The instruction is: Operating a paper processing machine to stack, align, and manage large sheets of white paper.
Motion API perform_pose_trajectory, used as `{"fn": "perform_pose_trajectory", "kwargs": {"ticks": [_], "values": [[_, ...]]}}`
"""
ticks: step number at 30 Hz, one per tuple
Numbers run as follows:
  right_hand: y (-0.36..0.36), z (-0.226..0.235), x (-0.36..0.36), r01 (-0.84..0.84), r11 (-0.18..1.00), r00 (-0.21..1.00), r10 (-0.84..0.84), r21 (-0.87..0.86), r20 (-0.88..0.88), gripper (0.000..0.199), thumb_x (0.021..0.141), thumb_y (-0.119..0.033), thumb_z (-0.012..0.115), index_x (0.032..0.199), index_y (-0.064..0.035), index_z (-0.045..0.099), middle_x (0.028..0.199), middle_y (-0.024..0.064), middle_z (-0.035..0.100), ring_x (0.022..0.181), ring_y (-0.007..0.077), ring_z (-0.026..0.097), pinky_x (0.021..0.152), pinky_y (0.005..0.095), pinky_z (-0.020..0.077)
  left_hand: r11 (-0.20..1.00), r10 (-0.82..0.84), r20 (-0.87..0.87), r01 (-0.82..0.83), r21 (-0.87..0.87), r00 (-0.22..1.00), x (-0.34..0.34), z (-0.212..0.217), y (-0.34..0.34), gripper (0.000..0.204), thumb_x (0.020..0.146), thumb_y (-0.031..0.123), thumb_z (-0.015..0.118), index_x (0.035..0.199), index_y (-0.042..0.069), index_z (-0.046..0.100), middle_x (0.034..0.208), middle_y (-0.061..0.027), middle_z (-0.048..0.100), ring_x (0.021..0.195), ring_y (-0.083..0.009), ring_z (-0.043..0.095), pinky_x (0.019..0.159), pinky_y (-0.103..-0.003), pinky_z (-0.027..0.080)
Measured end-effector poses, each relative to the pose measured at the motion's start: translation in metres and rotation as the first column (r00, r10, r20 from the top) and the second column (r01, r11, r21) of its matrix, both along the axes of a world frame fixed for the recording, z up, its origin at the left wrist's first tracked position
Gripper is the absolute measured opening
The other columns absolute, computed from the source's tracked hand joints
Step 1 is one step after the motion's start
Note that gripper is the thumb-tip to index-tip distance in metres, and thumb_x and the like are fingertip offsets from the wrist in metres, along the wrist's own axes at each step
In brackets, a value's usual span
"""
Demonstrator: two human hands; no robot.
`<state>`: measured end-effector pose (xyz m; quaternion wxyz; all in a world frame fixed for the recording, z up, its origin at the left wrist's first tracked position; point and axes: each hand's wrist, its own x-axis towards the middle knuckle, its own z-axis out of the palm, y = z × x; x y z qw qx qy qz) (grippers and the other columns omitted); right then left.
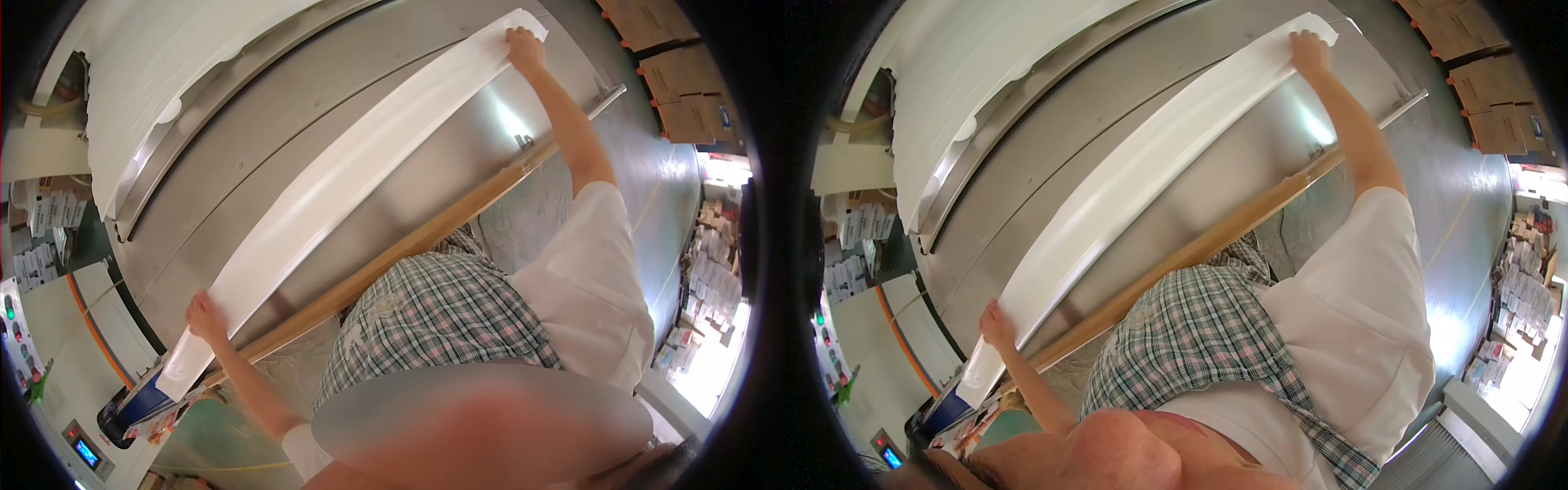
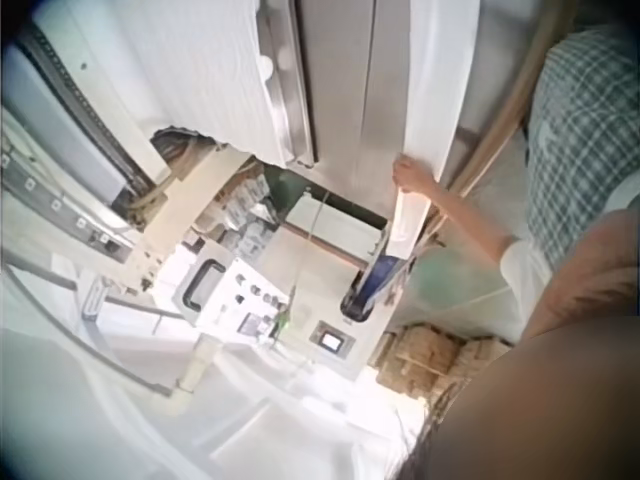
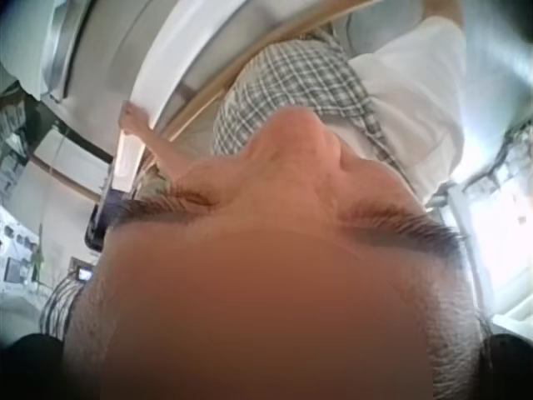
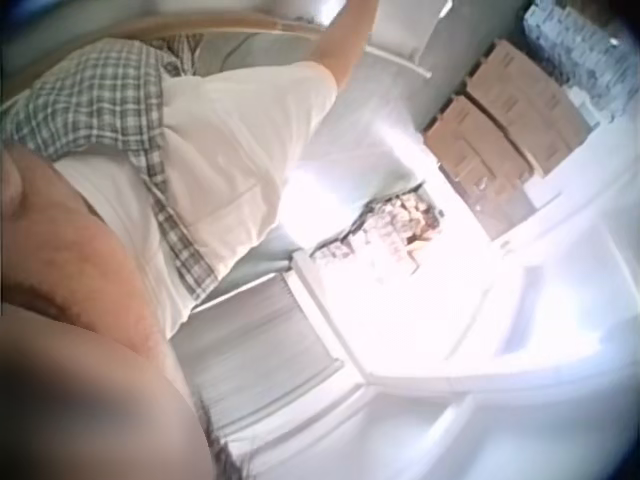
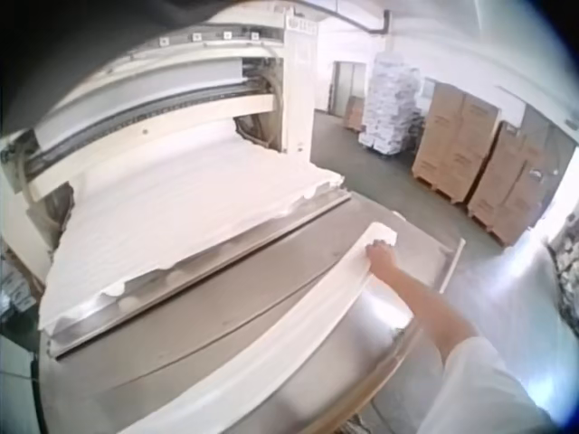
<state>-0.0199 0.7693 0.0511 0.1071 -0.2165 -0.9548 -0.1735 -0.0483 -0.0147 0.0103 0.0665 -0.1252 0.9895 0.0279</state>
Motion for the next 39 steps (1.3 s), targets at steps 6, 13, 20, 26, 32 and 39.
{"fn": "perform_pose_trajectory", "kwargs": {"ticks": [6,13,20,26,32,39], "values": [[0.137,-0.006,0.002,0.186,0.977,0.980,-0.192,0.108,0.050,0.011,0.074,-0.010,0.054,0.085,-0.0119,0.055,0.091,0.0061,0.058,0.091,0.0270,0.056,0.074,0.0408,0.0462,0.999,-0.050,-0.040,0.051,0.020,0.998,0.002,0.001,0.076,0.050,0.087,0.052,0.029,0.107,0.016,0.056,0.117,-0.0044,0.053,0.117,-0.0329,0.036,0.089,-0.061,0.025],[0.185,0.024,-0.034,-0.226,0.949,0.962,0.253,-0.218,0.105,0.024,0.080,-0.014,0.045,0.097,-0.0078,0.062,0.089,0.0127,0.063,0.086,0.0339,0.058,0.076,0.0419,0.0441,0.998,0.007,0.029,-0.005,-0.063,1.000,0.007,-0.003,0.086,0.049,0.088,0.052,0.029,0.109,0.016,0.055,0.121,-0.0041,0.050,0.120,-0.0327,0.033,0.091,-0.062,0.020],[0.226,-0.079,-0.056,0.145,0.804,0.970,-0.002,-0.576,0.242,0.054,0.093,-0.040,0.023,0.127,-0.0003,0.036,0.132,0.0187,0.035,0.125,0.0302,0.029,0.105,0.0351,0.0192,0.980,-0.024,0.220,0.066,-0.187,0.975,-0.018,-0.004,0.103,0.048,0.088,0.048,0.028,0.109,0.014,0.056,0.118,-0.0073,0.052,0.117,-0.0319,0.038,0.090,-0.063,0.023],[0.173,-0.057,-0.067,0.101,0.597,0.907,0.273,-0.796,0.320,0.054,0.088,-0.044,0.039,0.116,0.0004,0.050,0.115,0.0143,0.053,0.109,0.0250,0.047,0.096,0.0317,0.0308,0.981,0.039,0.064,-0.026,-0.191,0.997,0.008,-0.007,0.057,0.042,0.087,0.043,0.034,0.113,0.018,0.054,0.126,-0.0125,0.044,0.121,-0.0332,0.035,0.094,-0.062,0.021],[0.060,-0.039,-0.041,0.090,0.373,0.756,0.578,-0.923,0.308,0.046,0.082,-0.033,0.056,0.115,-0.0010,0.050,0.106,0.0058,0.055,0.099,0.0139,0.050,0.088,0.0263,0.0368,0.998,0.067,-0.611,-0.043,0.053,0.789,0.070,-0.004,0.030,0.035,0.086,0.033,0.044,0.116,0.019,0.052,0.127,-0.0135,0.043,0.121,-0.0326,0.036,0.096,-0.054,0.024],[-0.106,-0.025,-0.048,0.408,0.212,0.412,0.825,-0.888,0.387,0.052,0.078,-0.028,0.063,0.118,-0.0013,0.045,0.103,0.0039,0.055,0.084,0.0104,0.054,0.074,0.0238,0.0435,0.994,0.098,-0.665,-0.049,0.093,0.740,0.102,-0.027,0.030,0.034,0.081,0.036,0.053,0.109,0.017,0.058,0.122,-0.0127,0.048,0.119,-0.0318,0.038,0.096,-0.052,0.024]]}}
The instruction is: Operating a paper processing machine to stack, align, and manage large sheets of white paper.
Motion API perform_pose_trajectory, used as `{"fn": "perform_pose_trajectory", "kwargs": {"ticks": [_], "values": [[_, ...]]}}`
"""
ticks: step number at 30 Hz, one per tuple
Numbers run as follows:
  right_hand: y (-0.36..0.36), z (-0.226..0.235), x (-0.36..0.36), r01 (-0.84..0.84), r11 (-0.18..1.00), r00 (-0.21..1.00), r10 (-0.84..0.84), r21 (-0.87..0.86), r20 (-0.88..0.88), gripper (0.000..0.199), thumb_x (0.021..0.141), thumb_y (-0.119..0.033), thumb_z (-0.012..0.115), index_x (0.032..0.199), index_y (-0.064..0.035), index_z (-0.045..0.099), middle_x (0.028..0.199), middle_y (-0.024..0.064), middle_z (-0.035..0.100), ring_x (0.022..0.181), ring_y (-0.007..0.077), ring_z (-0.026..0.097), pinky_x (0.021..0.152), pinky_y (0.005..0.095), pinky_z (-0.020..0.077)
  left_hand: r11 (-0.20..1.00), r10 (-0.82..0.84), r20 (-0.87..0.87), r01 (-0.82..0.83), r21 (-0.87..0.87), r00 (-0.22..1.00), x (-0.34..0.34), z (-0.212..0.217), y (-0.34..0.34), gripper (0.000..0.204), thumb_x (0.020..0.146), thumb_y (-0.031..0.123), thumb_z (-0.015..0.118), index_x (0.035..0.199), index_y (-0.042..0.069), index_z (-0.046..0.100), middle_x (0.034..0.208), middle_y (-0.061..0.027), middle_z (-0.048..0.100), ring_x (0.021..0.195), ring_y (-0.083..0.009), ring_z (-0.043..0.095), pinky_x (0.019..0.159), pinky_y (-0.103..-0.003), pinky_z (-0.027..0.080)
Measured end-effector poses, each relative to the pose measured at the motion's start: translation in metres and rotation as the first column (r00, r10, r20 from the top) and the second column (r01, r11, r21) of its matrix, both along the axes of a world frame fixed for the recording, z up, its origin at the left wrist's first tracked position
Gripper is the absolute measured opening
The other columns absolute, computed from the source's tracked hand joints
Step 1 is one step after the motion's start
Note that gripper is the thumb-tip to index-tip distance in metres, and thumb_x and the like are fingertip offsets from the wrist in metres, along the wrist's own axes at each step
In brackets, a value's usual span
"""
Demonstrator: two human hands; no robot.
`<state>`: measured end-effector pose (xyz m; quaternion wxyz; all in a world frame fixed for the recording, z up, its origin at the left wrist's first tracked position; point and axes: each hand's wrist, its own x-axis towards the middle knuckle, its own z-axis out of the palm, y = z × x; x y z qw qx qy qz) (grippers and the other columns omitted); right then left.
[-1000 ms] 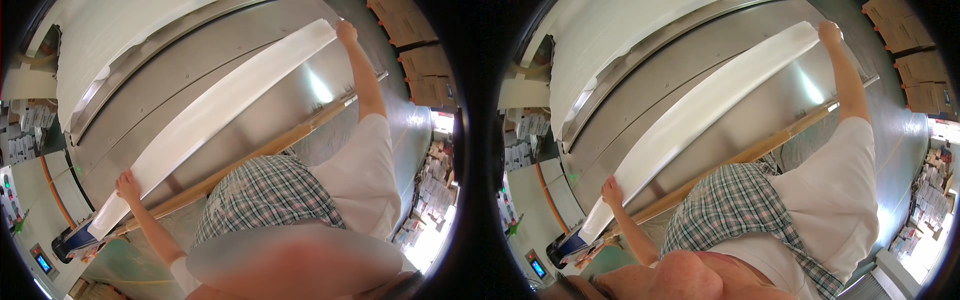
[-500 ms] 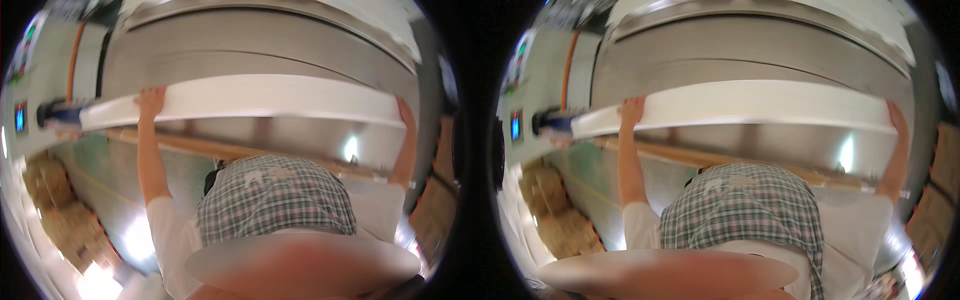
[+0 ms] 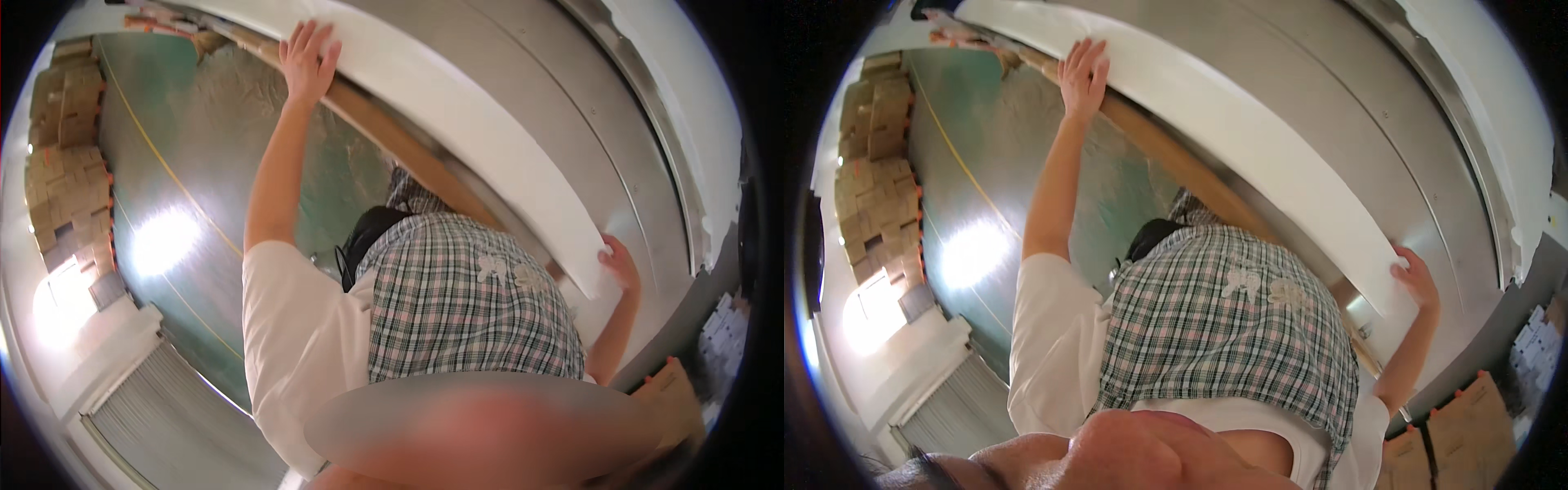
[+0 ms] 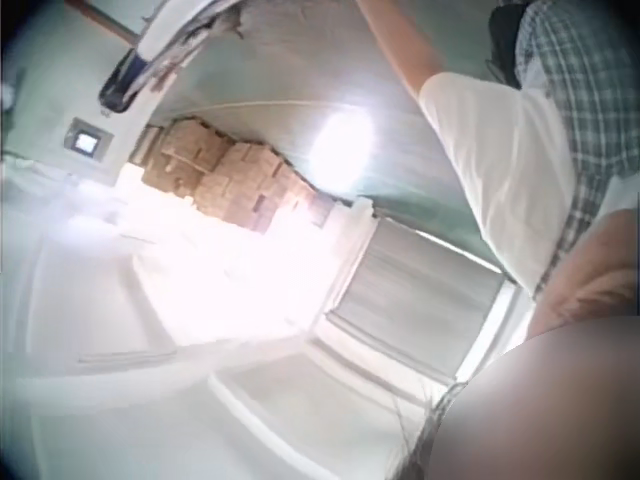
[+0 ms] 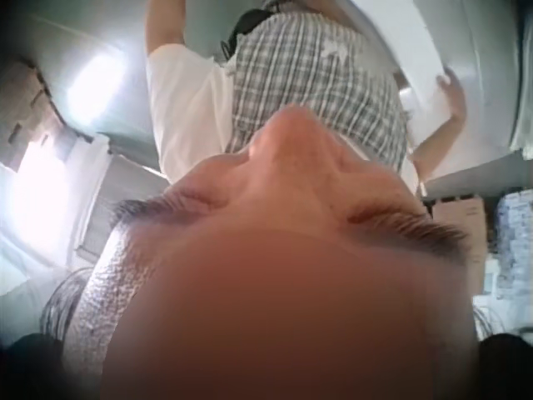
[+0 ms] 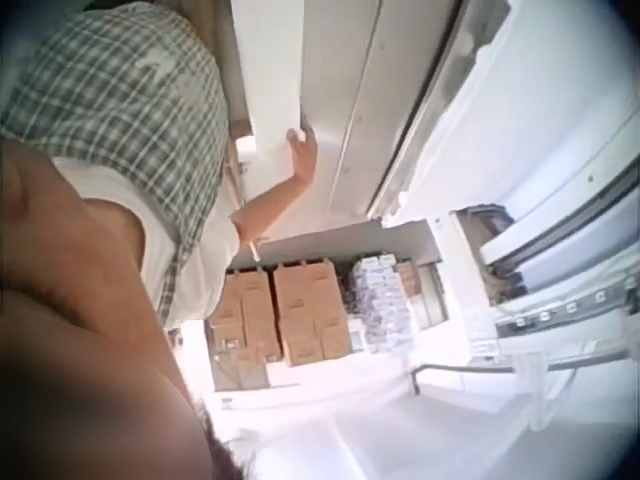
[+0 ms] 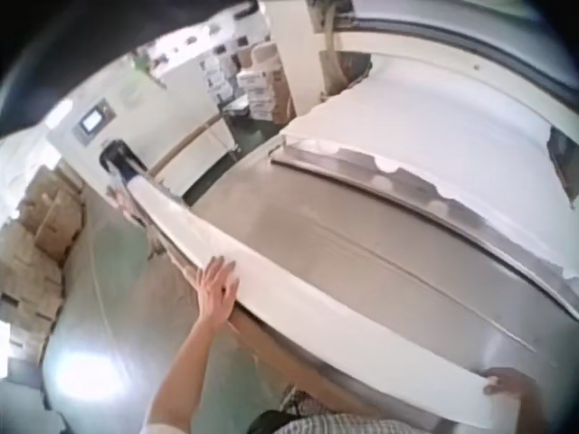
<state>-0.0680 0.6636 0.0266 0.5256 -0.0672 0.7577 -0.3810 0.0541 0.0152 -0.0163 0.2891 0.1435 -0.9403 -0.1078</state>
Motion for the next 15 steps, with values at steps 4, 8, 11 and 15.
{"fn": "perform_pose_trajectory", "kwargs": {"ticks": [4,8,11,15], "values": [[-0.088,-0.008,-0.012,-0.107,0.992,0.991,0.112,-0.062,0.079,0.050,0.081,-0.025,0.060,0.120,0.0005,0.042,0.102,0.0050,0.055,0.080,0.0090,0.054,0.073,0.0228,0.0434,0.994,0.089,0.098,-0.095,0.060,0.991,-0.010,0.019,0.003,0.036,0.080,0.035,0.055,0.109,0.013,0.058,0.124,-0.0138,0.047,0.121,-0.0278,0.036,0.100,-0.051,0.020],[-0.166,-0.006,-0.027,-0.225,0.972,0.969,0.231,-0.073,0.083,0.047,0.084,-0.025,0.058,0.120,0.0011,0.042,0.102,0.0045,0.055,0.084,0.0088,0.053,0.075,0.0226,0.0422,0.994,0.112,0.028,-0.112,-0.002,0.993,-0.026,0.023,0.001,0.031,0.079,0.034,0.055,0.100,0.013,0.062,0.116,-0.0117,0.053,0.115,-0.0278,0.042,0.093,-0.050,0.028],[-0.220,-0.016,-0.039,-0.360,0.931,0.932,0.354,-0.066,-0.082,0.044,0.087,-0.025,0.053,0.120,0.0016,0.041,0.102,0.0040,0.055,0.089,0.0088,0.050,0.079,0.0221,0.0403,0.988,0.151,-0.023,-0.151,0.005,0.988,-0.031,0.042,-0.004,0.030,0.078,0.037,0.055,0.094,0.014,0.064,0.112,-0.0085,0.056,0.113,-0.0257,0.044,0.091,-0.049,0.030],[-0.292,-0.006,-0.022,-0.357,0.925,0.921,0.325,-0.131,-0.216,0.042,0.089,-0.025,0.048,0.122,0.0002,0.042,0.106,0.0024,0.052,0.089,0.0069,0.049,0.076,0.0202,0.0410,0.983,0.178,0.034,-0.179,0.045,0.983,-0.016,0.053,0.006,0.034,0.079,0.042,0.052,0.092,0.014,0.065,0.111,-0.0075,0.056,0.113,-0.0262,0.044,0.092,-0.051,0.030]]}}
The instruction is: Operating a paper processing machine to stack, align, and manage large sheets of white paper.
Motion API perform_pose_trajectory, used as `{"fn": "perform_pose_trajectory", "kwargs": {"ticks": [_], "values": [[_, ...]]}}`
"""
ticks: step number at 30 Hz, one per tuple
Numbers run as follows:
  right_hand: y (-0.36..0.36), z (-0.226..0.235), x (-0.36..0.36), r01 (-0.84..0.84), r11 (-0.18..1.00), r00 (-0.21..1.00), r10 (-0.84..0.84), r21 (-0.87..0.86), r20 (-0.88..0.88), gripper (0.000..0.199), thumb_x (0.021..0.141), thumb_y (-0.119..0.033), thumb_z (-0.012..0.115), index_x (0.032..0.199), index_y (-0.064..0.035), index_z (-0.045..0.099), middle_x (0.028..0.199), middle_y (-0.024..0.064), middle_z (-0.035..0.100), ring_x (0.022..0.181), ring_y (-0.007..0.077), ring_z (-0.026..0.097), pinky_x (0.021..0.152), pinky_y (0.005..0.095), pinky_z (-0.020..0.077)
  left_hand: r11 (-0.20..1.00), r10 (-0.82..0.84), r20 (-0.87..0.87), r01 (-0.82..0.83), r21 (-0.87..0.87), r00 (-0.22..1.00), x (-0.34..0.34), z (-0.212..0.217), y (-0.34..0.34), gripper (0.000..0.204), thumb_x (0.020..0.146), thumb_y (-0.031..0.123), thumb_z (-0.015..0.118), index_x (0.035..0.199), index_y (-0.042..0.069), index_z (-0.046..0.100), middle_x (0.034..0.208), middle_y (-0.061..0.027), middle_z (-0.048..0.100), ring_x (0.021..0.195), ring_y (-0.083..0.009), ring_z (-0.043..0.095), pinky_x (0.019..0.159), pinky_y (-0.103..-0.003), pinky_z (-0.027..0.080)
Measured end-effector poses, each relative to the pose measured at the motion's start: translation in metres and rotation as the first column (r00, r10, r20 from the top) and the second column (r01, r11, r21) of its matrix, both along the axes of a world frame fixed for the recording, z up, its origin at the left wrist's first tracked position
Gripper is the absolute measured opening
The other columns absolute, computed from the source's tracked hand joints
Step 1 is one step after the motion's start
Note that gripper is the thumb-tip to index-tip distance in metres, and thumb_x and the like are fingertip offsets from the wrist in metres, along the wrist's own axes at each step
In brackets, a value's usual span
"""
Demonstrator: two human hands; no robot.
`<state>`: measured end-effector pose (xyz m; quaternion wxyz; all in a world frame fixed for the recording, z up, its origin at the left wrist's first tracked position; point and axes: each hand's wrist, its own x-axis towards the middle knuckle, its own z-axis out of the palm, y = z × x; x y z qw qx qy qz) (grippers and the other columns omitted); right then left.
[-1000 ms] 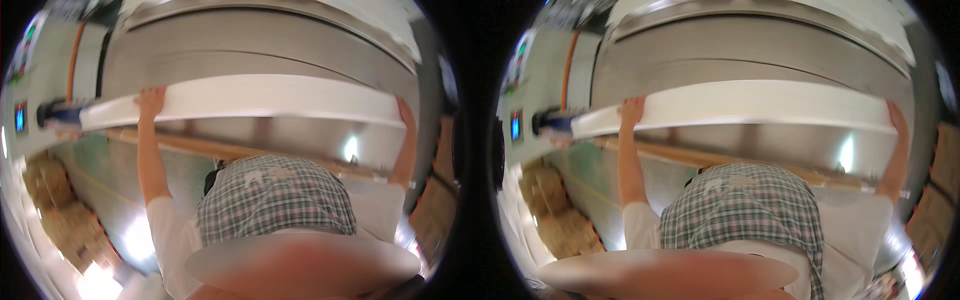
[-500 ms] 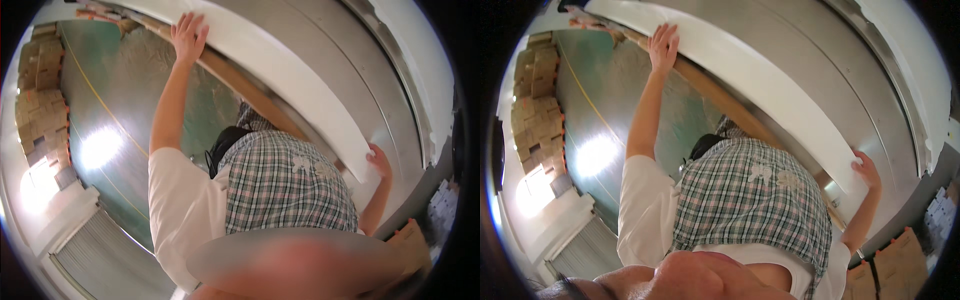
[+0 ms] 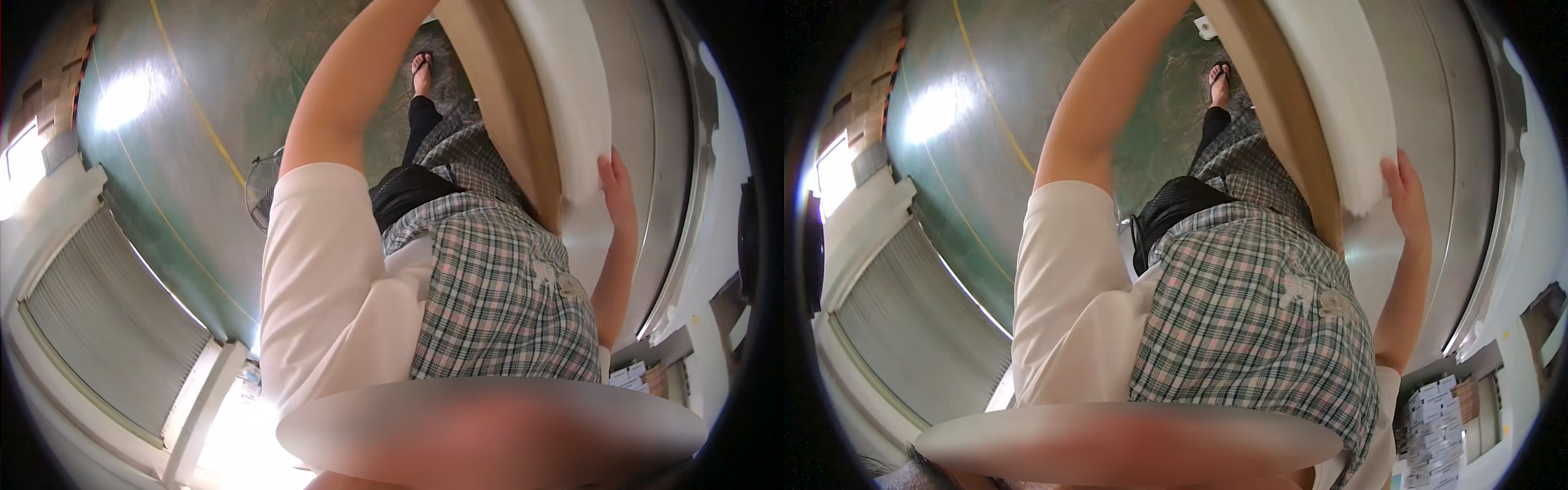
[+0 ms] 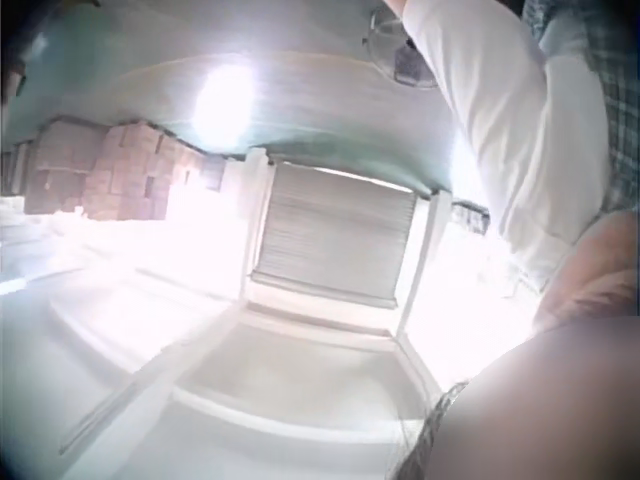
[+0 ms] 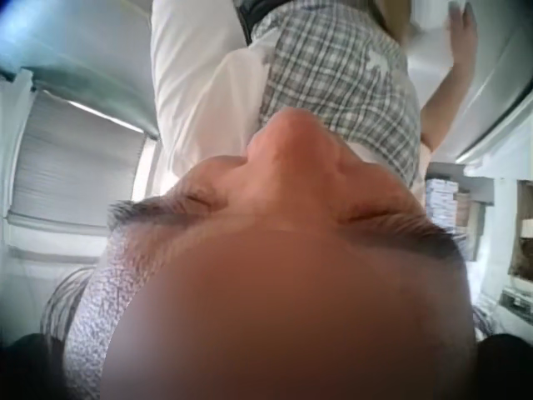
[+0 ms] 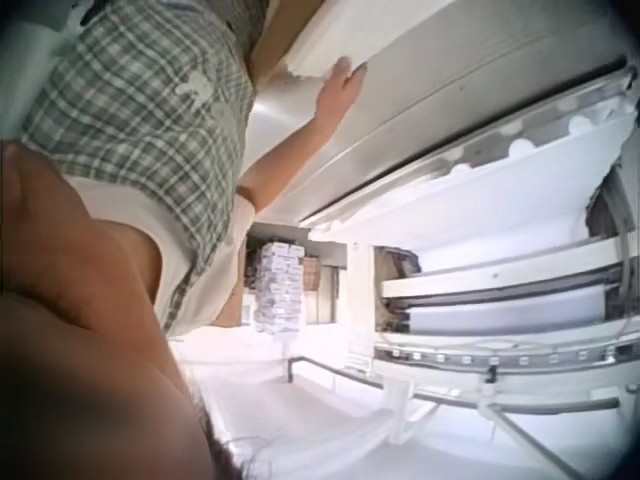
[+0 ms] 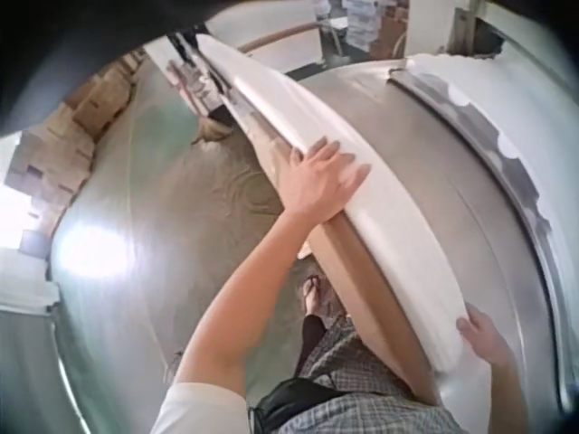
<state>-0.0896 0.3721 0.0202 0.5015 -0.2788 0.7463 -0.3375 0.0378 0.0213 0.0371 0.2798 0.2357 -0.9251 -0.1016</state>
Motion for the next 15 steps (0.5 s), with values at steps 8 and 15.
{"fn": "perform_pose_trajectory", "kwargs": {"ticks": [8,15], "values": [[-0.043,-0.042,0.012,0.120,0.966,0.992,-0.127,-0.230,-0.016,0.030,0.090,-0.017,0.047,0.114,-0.0004,0.050,0.101,0.0070,0.057,0.084,0.0115,0.056,0.074,0.0247,0.0460,0.991,-0.039,-0.068,0.047,0.126,0.997,0.009,0.003,0.000,0.038,0.079,0.044,0.051,0.090,0.011,0.065,0.105,-0.0094,0.057,0.113,-0.0286,0.044,0.094,-0.058,0.026],[-0.040,-0.054,0.017,0.285,0.946,0.956,-0.292,-0.155,-0.023,0.024,0.090,-0.017,0.047,0.106,-0.0012,0.056,0.090,0.0057,0.060,0.075,0.0100,0.057,0.067,0.0220,0.0471,0.992,-0.049,-0.124,0.063,0.108,0.991,0.022,-0.003,-0.024,0.036,0.077,0.041,0.052,0.082,0.007,0.065,0.096,-0.0102,0.059,0.106,-0.0287,0.048,0.092,-0.060,0.026]]}}
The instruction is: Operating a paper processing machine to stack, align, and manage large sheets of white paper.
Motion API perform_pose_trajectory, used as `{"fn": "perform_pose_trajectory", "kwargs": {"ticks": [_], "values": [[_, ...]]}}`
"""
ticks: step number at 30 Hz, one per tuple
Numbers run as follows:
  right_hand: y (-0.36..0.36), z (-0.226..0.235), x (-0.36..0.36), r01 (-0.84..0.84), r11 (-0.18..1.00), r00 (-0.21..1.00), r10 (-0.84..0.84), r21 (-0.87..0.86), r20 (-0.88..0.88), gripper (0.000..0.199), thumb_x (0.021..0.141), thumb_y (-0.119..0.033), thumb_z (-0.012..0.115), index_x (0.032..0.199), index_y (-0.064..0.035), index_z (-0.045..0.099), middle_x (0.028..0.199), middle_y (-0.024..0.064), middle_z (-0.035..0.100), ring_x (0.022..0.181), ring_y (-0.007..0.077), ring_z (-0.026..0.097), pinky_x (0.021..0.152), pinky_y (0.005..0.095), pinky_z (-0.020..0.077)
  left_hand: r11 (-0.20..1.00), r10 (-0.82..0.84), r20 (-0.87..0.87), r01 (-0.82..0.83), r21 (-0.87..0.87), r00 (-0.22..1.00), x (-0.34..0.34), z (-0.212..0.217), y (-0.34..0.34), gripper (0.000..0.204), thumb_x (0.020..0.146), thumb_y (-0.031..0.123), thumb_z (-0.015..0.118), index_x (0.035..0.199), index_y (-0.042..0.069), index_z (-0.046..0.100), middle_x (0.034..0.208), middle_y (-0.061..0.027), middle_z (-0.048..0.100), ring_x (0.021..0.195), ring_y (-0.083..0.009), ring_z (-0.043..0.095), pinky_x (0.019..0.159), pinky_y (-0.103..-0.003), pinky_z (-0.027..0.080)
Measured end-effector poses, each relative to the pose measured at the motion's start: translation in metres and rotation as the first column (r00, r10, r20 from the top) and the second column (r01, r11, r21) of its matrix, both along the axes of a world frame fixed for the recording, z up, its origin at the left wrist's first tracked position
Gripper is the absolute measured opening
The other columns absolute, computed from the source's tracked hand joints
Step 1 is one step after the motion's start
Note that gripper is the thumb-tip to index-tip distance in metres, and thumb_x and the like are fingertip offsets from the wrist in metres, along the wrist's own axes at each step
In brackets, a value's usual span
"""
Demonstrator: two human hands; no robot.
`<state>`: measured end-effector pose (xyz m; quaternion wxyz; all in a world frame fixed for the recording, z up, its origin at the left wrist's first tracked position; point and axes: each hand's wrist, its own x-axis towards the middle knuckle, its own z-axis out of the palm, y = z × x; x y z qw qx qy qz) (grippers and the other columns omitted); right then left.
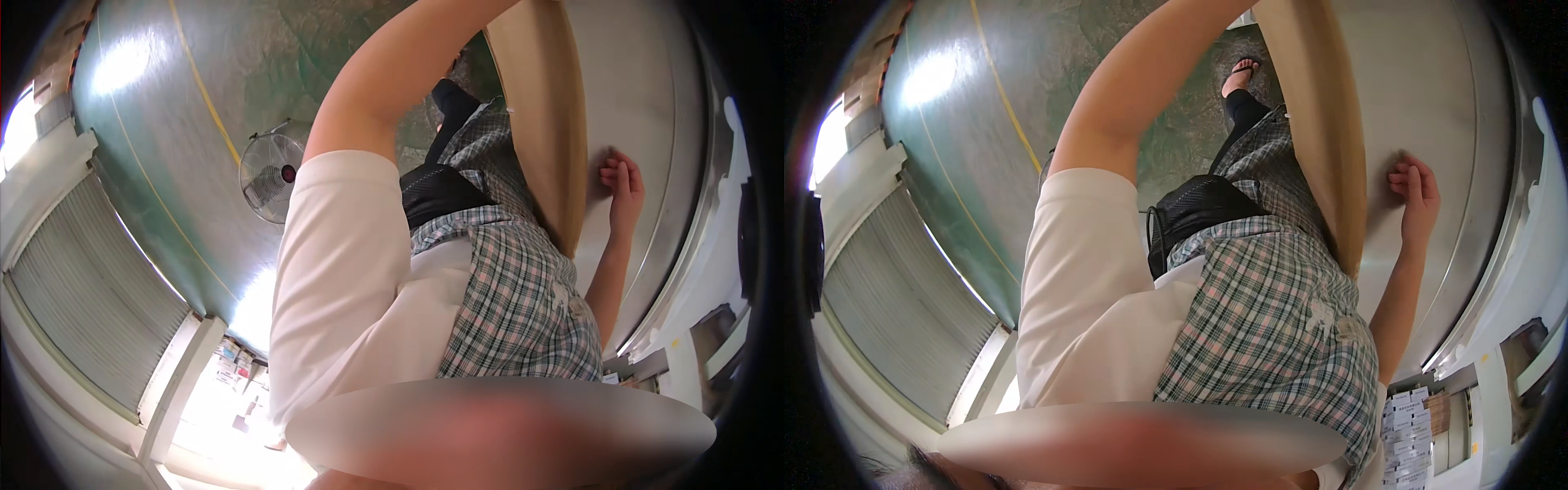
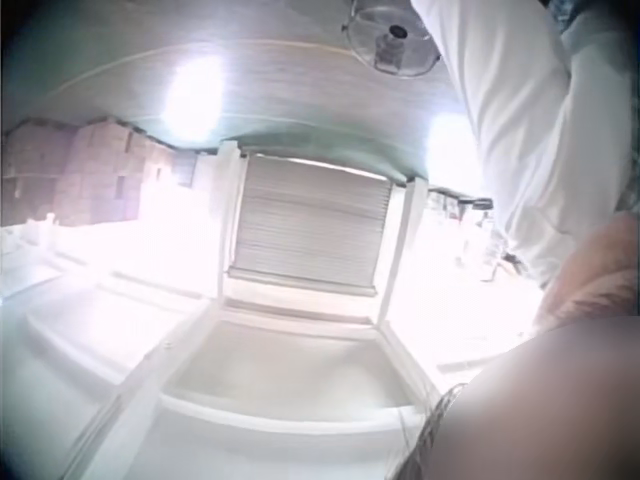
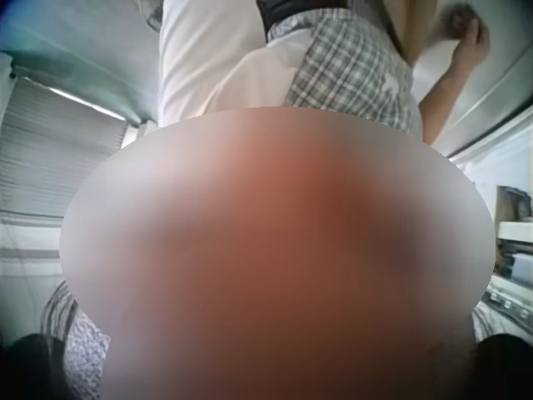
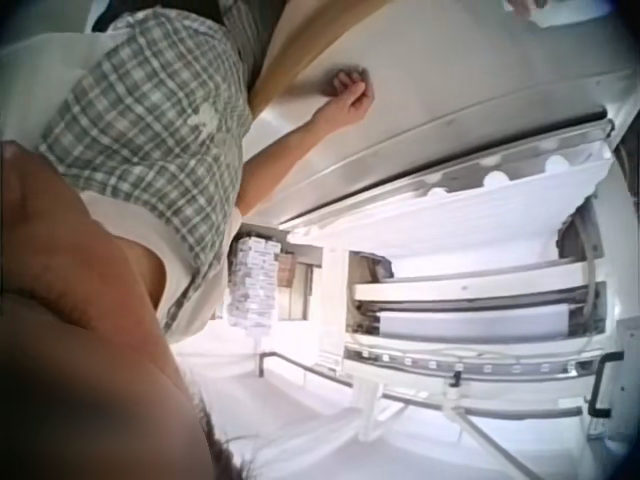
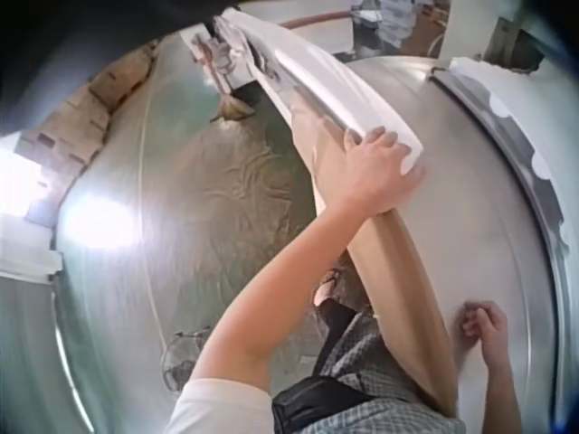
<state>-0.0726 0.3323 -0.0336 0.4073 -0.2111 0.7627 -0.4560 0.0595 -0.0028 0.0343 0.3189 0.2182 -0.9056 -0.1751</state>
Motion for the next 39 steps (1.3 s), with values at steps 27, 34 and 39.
{"fn": "perform_pose_trajectory", "kwargs": {"ticks": [27,34,39], "values": [[0.002,-0.002,0.004,0.225,0.974,0.965,-0.226,-0.020,-0.136,0.020,0.091,-0.021,0.046,0.090,-0.0040,0.058,0.065,0.0009,0.055,0.049,0.0056,0.049,0.043,0.0171,0.0385,0.995,-0.093,0.191,0.082,0.062,0.977,-0.015,0.008,0.006,0.024,0.074,0.024,0.050,0.068,0.003,0.061,0.071,-0.0153,0.060,0.079,-0.0294,0.056,0.089,-0.050,0.035],[-0.010,-0.003,0.009,0.342,0.939,0.939,-0.343,0.044,-0.004,0.016,0.088,-0.018,0.050,0.088,-0.0031,0.055,0.063,0.0025,0.055,0.048,0.0074,0.051,0.041,0.0190,0.0396,0.979,-0.189,0.237,0.201,-0.028,0.953,-0.018,-0.020,-0.003,0.018,0.071,0.026,0.054,0.067,0.009,0.058,0.067,-0.0063,0.059,0.073,-0.0246,0.056,0.073,-0.039,0.040],[-0.032,0.031,-0.008,0.150,0.946,0.989,-0.144,0.289,-0.041,0.020,0.079,-0.014,0.062,0.078,-0.0032,0.045,0.058,0.0042,0.053,0.045,0.0094,0.051,0.040,0.0225,0.0410,0.876,-0.475,0.296,0.477,0.071,0.829,-0.018,-0.011,-0.011,0.011,0.071,0.021,0.059,0.075,0.011,0.059,0.073,-0.0064,0.058,0.072,-0.0248,0.055,0.069,-0.038,0.042]]}}
